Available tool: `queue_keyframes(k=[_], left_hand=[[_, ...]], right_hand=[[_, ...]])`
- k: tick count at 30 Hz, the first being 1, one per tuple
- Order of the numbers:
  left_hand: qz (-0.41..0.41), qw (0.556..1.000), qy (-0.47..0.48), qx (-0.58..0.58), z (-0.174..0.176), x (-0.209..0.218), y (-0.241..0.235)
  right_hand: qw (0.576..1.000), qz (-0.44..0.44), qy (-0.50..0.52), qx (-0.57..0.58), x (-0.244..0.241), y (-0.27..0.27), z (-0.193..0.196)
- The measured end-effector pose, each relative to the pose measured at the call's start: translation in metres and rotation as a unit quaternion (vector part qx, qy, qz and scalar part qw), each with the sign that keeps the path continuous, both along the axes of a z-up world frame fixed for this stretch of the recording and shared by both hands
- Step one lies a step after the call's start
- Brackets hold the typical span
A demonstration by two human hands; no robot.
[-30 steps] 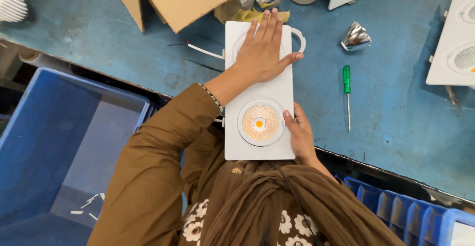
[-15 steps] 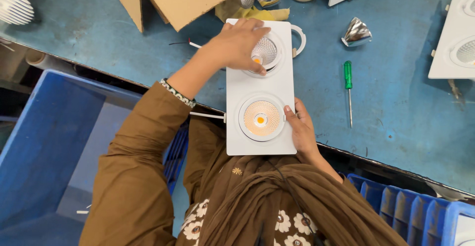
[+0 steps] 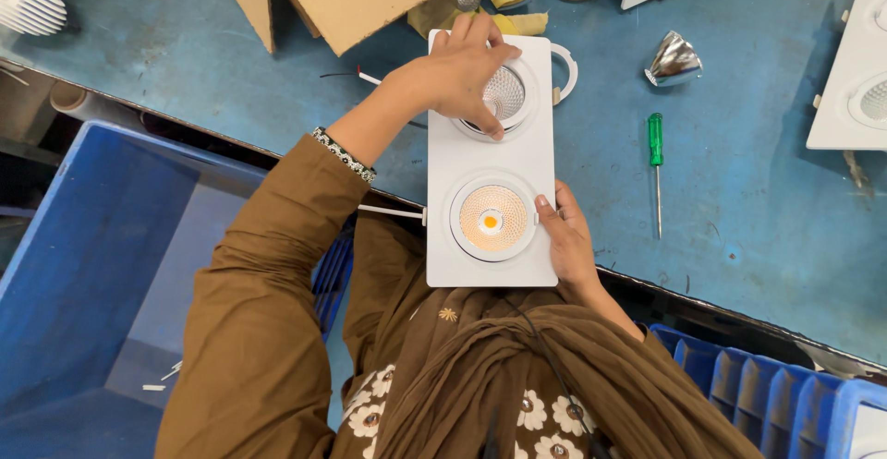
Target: The person wipes the interior of a dual recessed light fixture with a yellow cloth. Then, the person places two LED modules into the fixture and secures them with white plastic rings. The person works at a blue table with other light parts and tools nearby.
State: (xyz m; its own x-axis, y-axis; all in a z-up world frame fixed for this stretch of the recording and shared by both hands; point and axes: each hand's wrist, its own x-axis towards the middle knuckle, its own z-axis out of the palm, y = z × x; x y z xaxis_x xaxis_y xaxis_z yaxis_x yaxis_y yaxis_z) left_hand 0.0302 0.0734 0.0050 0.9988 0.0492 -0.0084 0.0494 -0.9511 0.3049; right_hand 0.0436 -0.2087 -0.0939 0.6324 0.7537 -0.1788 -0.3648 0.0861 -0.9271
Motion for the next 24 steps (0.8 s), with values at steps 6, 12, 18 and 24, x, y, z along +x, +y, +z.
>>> queue_keyframes(k=[6, 12, 18, 24], left_hand=[[0.006, 1.000, -0.006, 0.001, 0.003, -0.002, -0.002], [0.002, 0.999, -0.044, 0.020, 0.001, -0.006, -0.010], [0.007, 0.999, -0.035, 0.008, 0.002, -0.006, 0.002], [-0.004, 0.999, -0.041, -0.009, 0.002, -0.004, 0.002]], right_hand=[[1.000, 0.002, -0.005, -0.017, 0.000, -0.001, 0.001], [0.999, -0.001, -0.016, -0.029, -0.001, -0.001, 0.004], [1.000, -0.003, -0.003, -0.022, -0.002, -0.001, 0.005], [1.000, -0.004, -0.006, -0.029, -0.001, -0.002, 0.002]])
